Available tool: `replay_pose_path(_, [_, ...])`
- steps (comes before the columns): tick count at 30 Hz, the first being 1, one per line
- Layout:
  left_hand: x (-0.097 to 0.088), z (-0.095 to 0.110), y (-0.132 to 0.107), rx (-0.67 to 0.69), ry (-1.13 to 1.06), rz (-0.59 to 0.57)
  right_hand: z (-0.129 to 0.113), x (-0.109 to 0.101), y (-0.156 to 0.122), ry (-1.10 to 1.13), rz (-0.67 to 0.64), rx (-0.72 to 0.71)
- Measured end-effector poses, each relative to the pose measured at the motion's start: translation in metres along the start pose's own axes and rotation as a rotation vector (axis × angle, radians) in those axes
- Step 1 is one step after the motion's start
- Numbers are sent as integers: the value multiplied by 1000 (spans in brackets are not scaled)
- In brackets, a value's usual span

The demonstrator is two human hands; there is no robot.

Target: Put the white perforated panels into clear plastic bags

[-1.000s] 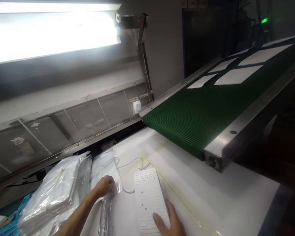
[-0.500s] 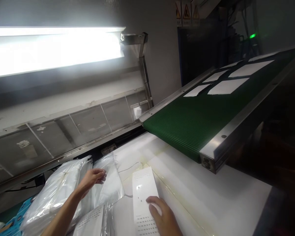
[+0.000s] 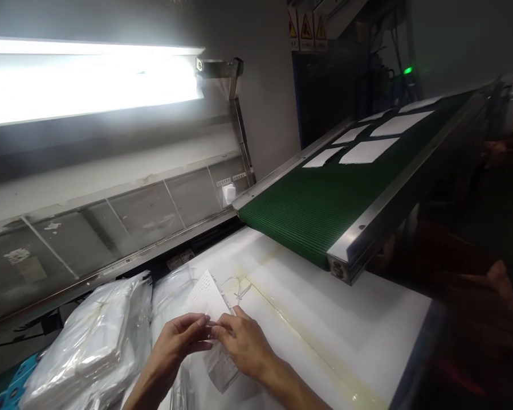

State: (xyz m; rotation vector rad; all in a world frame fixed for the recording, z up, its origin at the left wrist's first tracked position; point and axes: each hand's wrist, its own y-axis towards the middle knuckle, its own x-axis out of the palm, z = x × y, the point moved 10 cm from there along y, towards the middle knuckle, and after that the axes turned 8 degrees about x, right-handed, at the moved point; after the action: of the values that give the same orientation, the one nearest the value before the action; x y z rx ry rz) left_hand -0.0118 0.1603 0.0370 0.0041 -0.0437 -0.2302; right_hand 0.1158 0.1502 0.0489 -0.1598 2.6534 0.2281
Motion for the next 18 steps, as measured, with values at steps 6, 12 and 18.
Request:
replay_pose_path(6, [1, -5, -15, -75, -67, 50, 11, -20, -8, -82, 76, 23])
replay_pose_path(12, [8, 3, -15, 33, 19, -18, 8, -44, -3, -31, 155, 38])
replay_pose_path(18, [-19, 23, -17, 127, 509, 238, 13, -83, -30, 424, 117, 171])
